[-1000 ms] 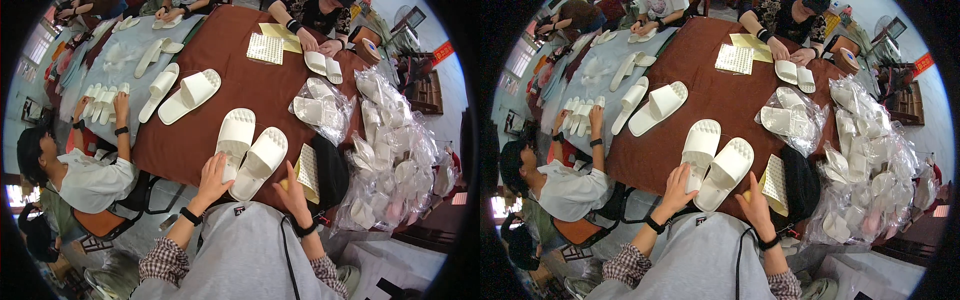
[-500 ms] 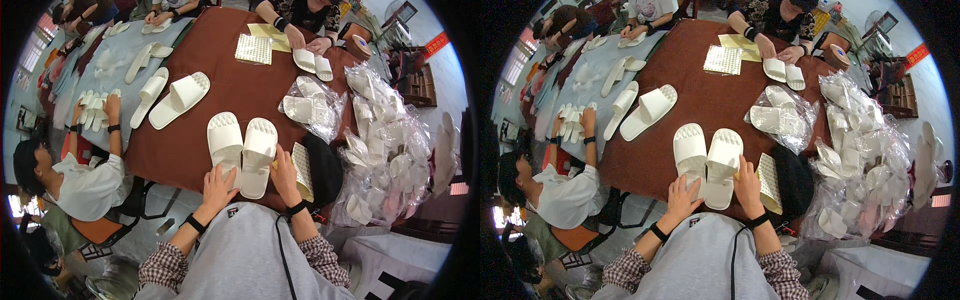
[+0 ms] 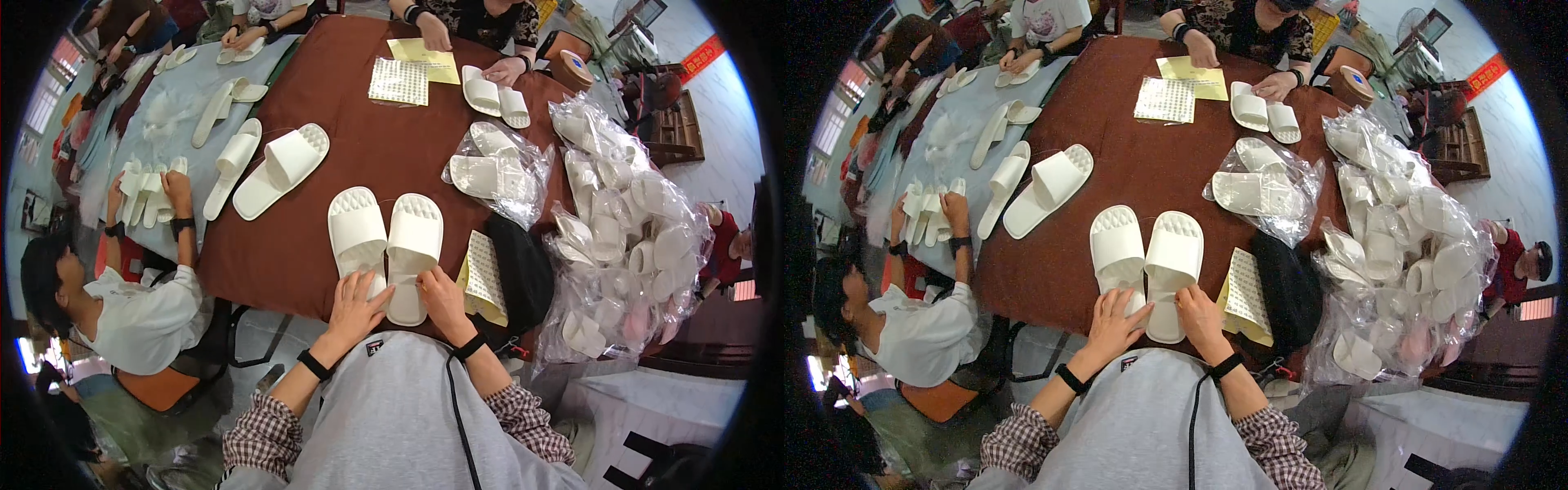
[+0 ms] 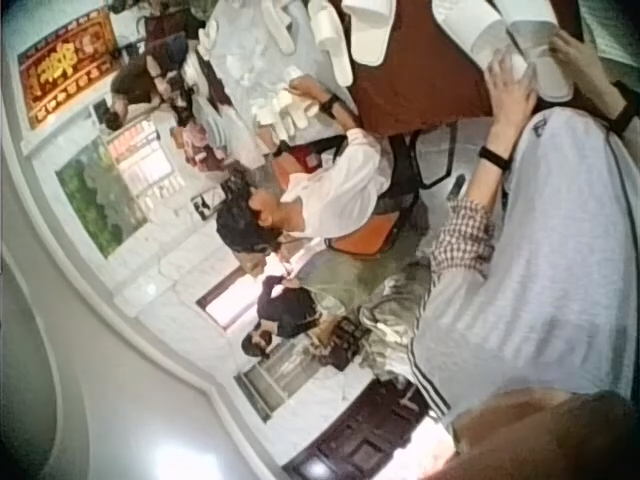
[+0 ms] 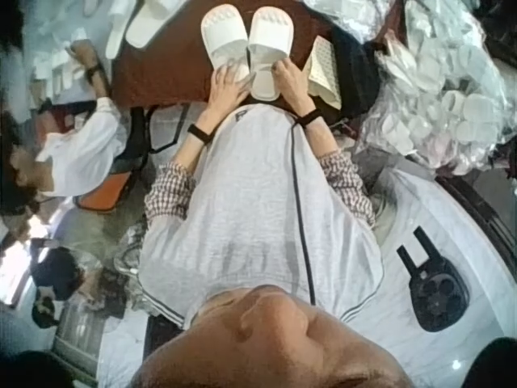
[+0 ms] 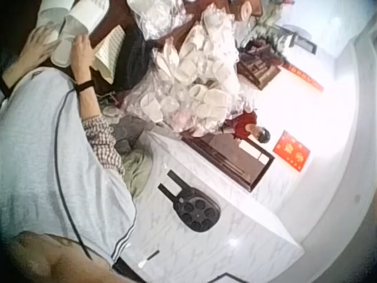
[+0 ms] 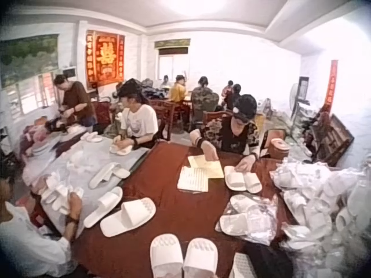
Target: Placing yellow labels onto white slippers and organizing them into bags.
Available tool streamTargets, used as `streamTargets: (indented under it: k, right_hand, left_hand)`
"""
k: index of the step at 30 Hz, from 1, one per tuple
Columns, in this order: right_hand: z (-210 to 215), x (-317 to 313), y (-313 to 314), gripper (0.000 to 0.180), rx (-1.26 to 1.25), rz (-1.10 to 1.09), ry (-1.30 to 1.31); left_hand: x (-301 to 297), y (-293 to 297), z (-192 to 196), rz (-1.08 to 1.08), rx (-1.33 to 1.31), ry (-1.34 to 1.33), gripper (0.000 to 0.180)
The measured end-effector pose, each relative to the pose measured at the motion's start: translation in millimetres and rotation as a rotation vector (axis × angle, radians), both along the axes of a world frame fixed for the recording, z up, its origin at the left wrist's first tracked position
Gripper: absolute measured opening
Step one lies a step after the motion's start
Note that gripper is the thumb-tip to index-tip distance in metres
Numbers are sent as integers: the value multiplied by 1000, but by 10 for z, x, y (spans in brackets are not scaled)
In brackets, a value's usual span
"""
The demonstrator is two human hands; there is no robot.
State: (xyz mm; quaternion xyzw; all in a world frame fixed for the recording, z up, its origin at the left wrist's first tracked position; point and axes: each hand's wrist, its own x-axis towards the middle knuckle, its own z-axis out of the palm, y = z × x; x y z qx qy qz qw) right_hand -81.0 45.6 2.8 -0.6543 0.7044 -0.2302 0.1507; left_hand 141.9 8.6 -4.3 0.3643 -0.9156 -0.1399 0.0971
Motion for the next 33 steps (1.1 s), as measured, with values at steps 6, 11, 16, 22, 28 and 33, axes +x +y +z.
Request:
streamTargets:
  k: [6,11,16,22,28,33]
  right_hand:
    - [-30,31,-4,10,17,53,110]
    - [-72,29,-26,12,60,74,179]
    - [63,57,73,16,97,79,18]
    - [68,-88,245,13,93,-45,-169]
    - [29,-619,290,8,34,-280,-8]
    - [-55,-884,187,11,57,-304,32]
  left_hand:
    - [-3,41,-25,-22,-22,-12,72]
    - [12,-1,42,-43,-9,-47,72]
    - [18,19,-14,-42,2,-56,70]
    - [4,1,11,-52,-33,-32,73]
    - [21,7,-35,-52,-29,-33,73]
    - [16,2,-46,-49,-33,-46,73]
